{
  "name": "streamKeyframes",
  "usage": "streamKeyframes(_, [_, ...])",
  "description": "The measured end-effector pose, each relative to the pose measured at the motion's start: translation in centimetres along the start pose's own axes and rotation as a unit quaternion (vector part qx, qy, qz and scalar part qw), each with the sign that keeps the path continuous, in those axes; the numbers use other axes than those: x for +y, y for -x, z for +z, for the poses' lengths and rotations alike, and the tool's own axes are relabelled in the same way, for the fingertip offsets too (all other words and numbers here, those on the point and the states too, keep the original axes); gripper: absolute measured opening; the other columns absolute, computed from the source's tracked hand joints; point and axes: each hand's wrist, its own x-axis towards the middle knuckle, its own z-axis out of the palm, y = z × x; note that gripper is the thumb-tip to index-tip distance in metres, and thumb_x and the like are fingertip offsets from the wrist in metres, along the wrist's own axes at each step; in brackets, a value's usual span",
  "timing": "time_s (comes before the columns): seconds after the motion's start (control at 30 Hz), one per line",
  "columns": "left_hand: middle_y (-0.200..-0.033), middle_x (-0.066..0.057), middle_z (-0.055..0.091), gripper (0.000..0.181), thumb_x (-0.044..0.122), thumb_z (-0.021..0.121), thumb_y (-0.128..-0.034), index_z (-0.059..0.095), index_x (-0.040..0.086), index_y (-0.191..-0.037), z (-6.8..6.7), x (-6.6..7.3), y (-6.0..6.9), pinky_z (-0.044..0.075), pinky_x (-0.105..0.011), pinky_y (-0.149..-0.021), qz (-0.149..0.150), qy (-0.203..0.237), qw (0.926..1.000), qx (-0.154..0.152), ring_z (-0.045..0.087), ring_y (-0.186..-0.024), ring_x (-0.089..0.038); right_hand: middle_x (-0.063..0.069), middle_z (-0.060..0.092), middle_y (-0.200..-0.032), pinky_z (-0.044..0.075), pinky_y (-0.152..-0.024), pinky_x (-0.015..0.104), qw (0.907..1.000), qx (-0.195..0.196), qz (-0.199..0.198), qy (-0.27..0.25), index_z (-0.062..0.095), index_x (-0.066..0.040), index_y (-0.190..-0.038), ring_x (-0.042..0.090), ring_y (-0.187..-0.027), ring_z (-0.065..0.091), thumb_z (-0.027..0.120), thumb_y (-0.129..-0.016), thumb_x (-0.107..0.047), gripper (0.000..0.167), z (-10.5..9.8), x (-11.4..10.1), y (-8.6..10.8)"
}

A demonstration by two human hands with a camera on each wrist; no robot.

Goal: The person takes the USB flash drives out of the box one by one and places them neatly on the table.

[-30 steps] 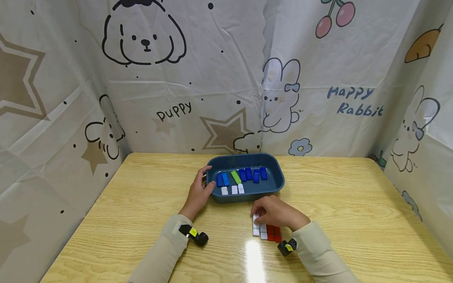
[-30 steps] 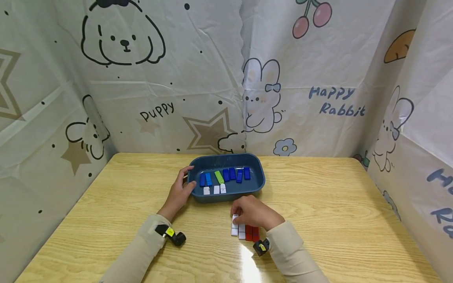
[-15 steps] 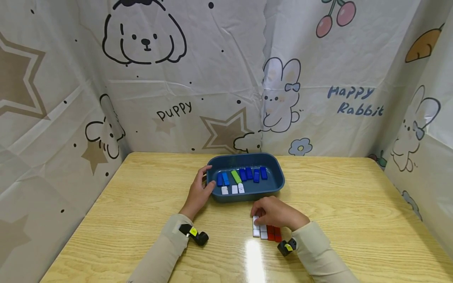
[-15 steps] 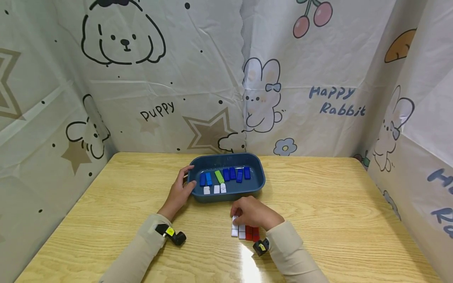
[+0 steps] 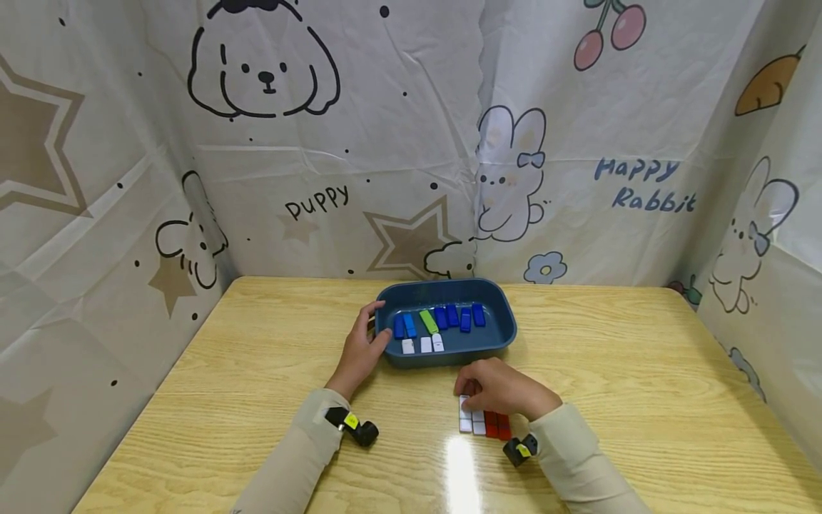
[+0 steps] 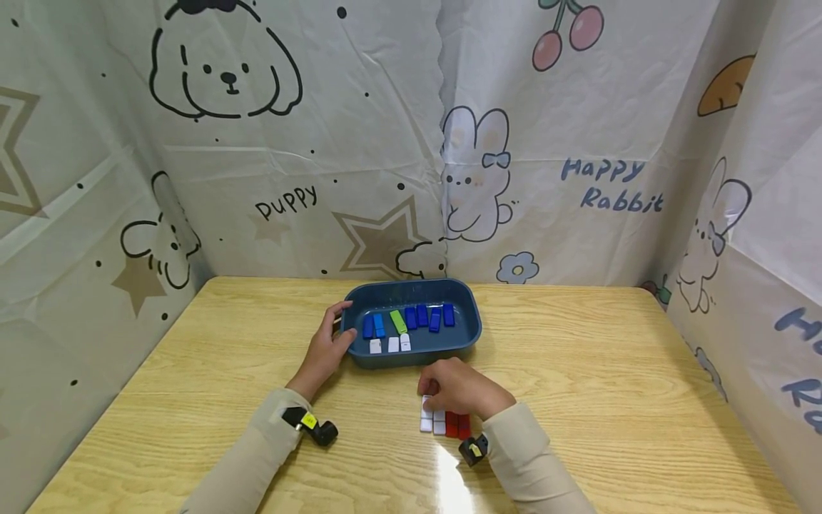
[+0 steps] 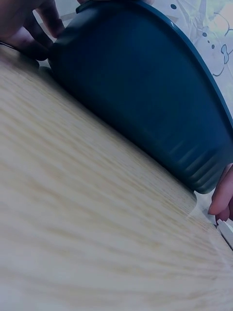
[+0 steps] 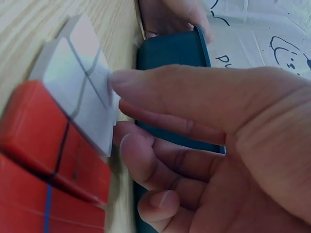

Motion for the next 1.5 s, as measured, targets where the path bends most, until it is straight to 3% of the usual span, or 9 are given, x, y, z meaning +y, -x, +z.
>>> streamKeyframes(0.2, [-0.149,-0.020,0.032,0.052,0.008,0.055,-0.0944,0.038,0.005,-0.143,0.0,0.0,0.0,0.036,-0.049,-0.105,0.000,0.001,1.0000,0.001,0.039,-0.132,-0.042,-0.007,0.061,-0.082,0.049,-0.068,0.027,0.9992,0.022,-0.029,0.016,0.070,-0.010,-0.097,0.012,-0.074,0.054,0.073,-0.084,-0.010,0.013,-0.3,-0.4,0.2])
streamKeyframes(0.4, [-0.149,-0.019,0.033,0.052,0.007,0.055,-0.0943,0.039,0.005,-0.143,-0.1,-0.2,0.0,0.039,-0.047,-0.104,0.003,0.004,1.0000,-0.007,0.040,-0.132,-0.041,-0.008,0.063,-0.082,0.050,-0.065,0.024,0.9940,0.079,-0.076,0.011,0.071,-0.008,-0.098,0.009,-0.072,0.055,0.068,-0.087,-0.009,0.011,-0.6,-1.2,0.4])
streamKeyframes(0.67, [-0.149,-0.020,0.033,0.050,0.007,0.057,-0.0937,0.040,0.005,-0.141,-0.1,-0.3,0.0,0.044,-0.047,-0.100,0.000,0.016,0.9994,-0.031,0.043,-0.130,-0.039,-0.012,0.056,-0.070,0.046,-0.054,0.022,0.9722,0.208,-0.105,-0.017,0.067,-0.016,-0.091,0.006,-0.060,0.050,0.068,-0.090,-0.024,0.008,-0.6,-1.6,0.3])
streamKeyframes(0.77, [-0.149,-0.020,0.033,0.050,0.006,0.057,-0.0934,0.040,0.005,-0.140,-0.1,-0.2,0.1,0.044,-0.048,-0.100,-0.001,0.019,0.9990,-0.041,0.044,-0.129,-0.039,-0.010,0.053,-0.068,0.042,-0.051,0.022,0.9635,0.247,-0.102,-0.018,0.066,-0.017,-0.093,0.008,-0.058,0.048,0.068,-0.090,-0.021,0.005,-0.5,-1.4,0.1])
streamKeyframes(0.93, [-0.148,-0.019,0.034,0.049,0.007,0.058,-0.0932,0.040,0.004,-0.139,0.0,-0.1,0.2,0.039,-0.049,-0.104,0.012,0.007,0.9986,-0.051,0.044,-0.128,-0.039,-0.007,0.055,-0.079,0.048,-0.060,0.025,0.9550,0.283,-0.088,-0.004,0.066,-0.010,-0.102,0.008,-0.068,0.052,0.068,-0.090,-0.014,0.013,0.1,-0.8,-0.4])
streamKeyframes(1.07, [-0.146,-0.019,0.036,0.047,0.008,0.059,-0.0928,0.041,0.003,-0.136,0.0,0.1,0.3,0.037,-0.049,-0.106,0.016,0.003,0.9983,-0.056,0.044,-0.127,-0.039,-0.001,0.061,-0.096,0.054,-0.075,0.032,0.9524,0.293,-0.083,0.015,0.065,-0.007,-0.111,0.009,-0.084,0.058,0.065,-0.092,-0.015,0.021,0.6,-0.3,-0.8])
streamKeyframes(1.23, [-0.145,-0.019,0.038,0.044,0.006,0.058,-0.0927,0.041,0.001,-0.133,0.0,0.2,0.3,0.035,-0.050,-0.107,0.019,0.001,0.9979,-0.062,0.045,-0.126,-0.038,0.004,0.065,-0.109,0.052,-0.086,0.037,0.9520,0.290,-0.083,0.051,0.066,-0.007,-0.114,0.016,-0.097,0.060,0.061,-0.095,-0.021,0.023,0.8,-0.4,-1.0])
streamKeyframes(1.33, [-0.145,-0.020,0.038,0.043,0.004,0.057,-0.0924,0.041,0.001,-0.132,0.0,0.1,0.4,0.035,-0.050,-0.107,0.024,0.000,0.9975,-0.066,0.045,-0.126,-0.038,0.005,0.066,-0.117,0.045,-0.094,0.045,0.9571,0.264,-0.072,0.095,0.067,-0.009,-0.114,0.022,-0.108,0.058,0.055,-0.098,-0.029,0.028,1.0,-0.5,-1.1])
streamKeyframes(1.5, [-0.144,-0.019,0.039,0.042,0.004,0.056,-0.0933,0.042,0.001,-0.132,-0.1,0.1,0.4,0.035,-0.049,-0.107,0.032,-0.001,0.9969,-0.072,0.045,-0.126,-0.037,0.006,0.057,-0.135,0.036,-0.098,0.054,0.9638,0.196,-0.017,0.180,0.066,-0.016,-0.124,0.030,-0.123,0.050,0.036,-0.102,-0.048,0.050,1.5,-0.7,-1.1])
